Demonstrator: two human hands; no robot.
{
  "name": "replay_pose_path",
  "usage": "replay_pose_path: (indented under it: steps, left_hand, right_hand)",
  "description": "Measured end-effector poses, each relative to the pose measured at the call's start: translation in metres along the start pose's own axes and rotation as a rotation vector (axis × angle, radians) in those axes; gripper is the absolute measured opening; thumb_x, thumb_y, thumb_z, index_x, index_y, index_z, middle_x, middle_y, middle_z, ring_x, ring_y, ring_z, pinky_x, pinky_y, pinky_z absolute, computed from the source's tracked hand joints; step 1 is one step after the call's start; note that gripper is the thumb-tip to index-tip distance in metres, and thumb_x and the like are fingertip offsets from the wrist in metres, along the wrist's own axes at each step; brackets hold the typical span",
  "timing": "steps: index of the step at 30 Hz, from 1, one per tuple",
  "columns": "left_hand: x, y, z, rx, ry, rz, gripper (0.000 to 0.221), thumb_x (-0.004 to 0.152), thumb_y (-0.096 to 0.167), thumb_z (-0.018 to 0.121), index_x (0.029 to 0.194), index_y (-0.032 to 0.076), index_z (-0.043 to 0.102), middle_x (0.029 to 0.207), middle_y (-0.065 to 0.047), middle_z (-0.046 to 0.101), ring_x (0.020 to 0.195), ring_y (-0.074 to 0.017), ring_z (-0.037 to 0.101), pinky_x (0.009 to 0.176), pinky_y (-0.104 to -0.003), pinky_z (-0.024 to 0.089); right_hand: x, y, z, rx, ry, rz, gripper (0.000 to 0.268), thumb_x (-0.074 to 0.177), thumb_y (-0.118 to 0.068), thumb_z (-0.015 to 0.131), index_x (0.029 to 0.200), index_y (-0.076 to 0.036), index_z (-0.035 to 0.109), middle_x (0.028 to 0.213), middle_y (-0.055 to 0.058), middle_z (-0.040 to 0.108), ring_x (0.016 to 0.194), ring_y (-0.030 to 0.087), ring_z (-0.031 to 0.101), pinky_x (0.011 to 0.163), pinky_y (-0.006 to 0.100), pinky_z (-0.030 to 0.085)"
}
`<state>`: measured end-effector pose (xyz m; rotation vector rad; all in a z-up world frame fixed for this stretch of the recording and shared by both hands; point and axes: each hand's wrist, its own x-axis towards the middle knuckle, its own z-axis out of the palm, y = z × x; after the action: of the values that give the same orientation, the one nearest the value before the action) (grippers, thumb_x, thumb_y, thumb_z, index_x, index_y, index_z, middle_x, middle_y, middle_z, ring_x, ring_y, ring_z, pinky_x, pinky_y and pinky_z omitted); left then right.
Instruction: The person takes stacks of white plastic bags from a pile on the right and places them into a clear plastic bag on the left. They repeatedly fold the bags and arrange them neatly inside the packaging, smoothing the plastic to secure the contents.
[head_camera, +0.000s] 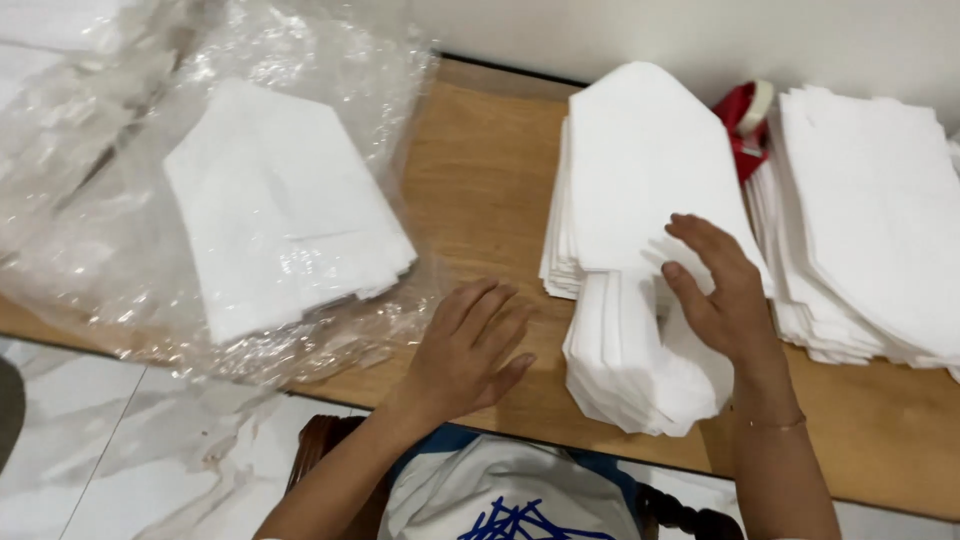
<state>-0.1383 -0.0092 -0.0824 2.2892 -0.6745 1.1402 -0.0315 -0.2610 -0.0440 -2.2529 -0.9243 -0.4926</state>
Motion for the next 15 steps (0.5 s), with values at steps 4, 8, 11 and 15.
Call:
replay_pose_path:
  steps: [4, 8, 11, 15]
  left_hand:
    - [0.038, -0.004, 0.053, -0.234, -0.172, 0.039, 0.050, 0.073, 0.024, 0.063, 0.117, 0.008, 0.047, 0.115, -0.018, 0.048, 0.108, -0.0398, 0.045, 0.087, -0.049, 0.037]
    - [0.072, -0.025, 0.088, -0.328, -0.533, -0.067, 0.063, 0.076, 0.044, 0.056, 0.123, 0.006, 0.041, 0.125, -0.021, 0.039, 0.117, -0.0423, 0.033, 0.093, -0.054, 0.025]
    - [0.078, -0.035, 0.097, -0.415, -0.750, -0.197, 0.072, 0.071, 0.050, 0.058, 0.125, 0.007, 0.038, 0.128, -0.022, 0.037, 0.122, -0.0415, 0.026, 0.097, -0.058, 0.016]
    - [0.067, -0.048, 0.097, -0.489, -0.750, -0.258, 0.065, 0.070, 0.043, 0.063, 0.121, 0.007, 0.043, 0.125, -0.020, 0.042, 0.121, -0.0388, 0.030, 0.098, -0.057, 0.016]
  right_hand:
    - [-0.015, 0.056, -0.014, -0.107, 0.097, 0.091, 0.031, 0.085, -0.015, 0.054, 0.114, -0.004, 0.053, 0.114, 0.016, 0.051, 0.112, 0.034, 0.044, 0.097, 0.044, 0.031]
    - [-0.028, 0.087, -0.017, -0.072, 0.089, 0.104, 0.029, 0.086, -0.015, 0.053, 0.112, 0.000, 0.053, 0.106, 0.021, 0.053, 0.105, 0.039, 0.047, 0.096, 0.047, 0.030]
    - [-0.039, 0.091, -0.018, -0.050, 0.055, 0.137, 0.028, 0.086, -0.018, 0.053, 0.110, -0.004, 0.055, 0.100, 0.017, 0.056, 0.099, 0.036, 0.050, 0.093, 0.046, 0.033]
    - [-0.043, 0.089, -0.018, 0.009, 0.029, 0.154, 0.026, 0.086, -0.019, 0.050, 0.109, -0.009, 0.058, 0.093, 0.008, 0.060, 0.091, 0.027, 0.055, 0.087, 0.040, 0.037]
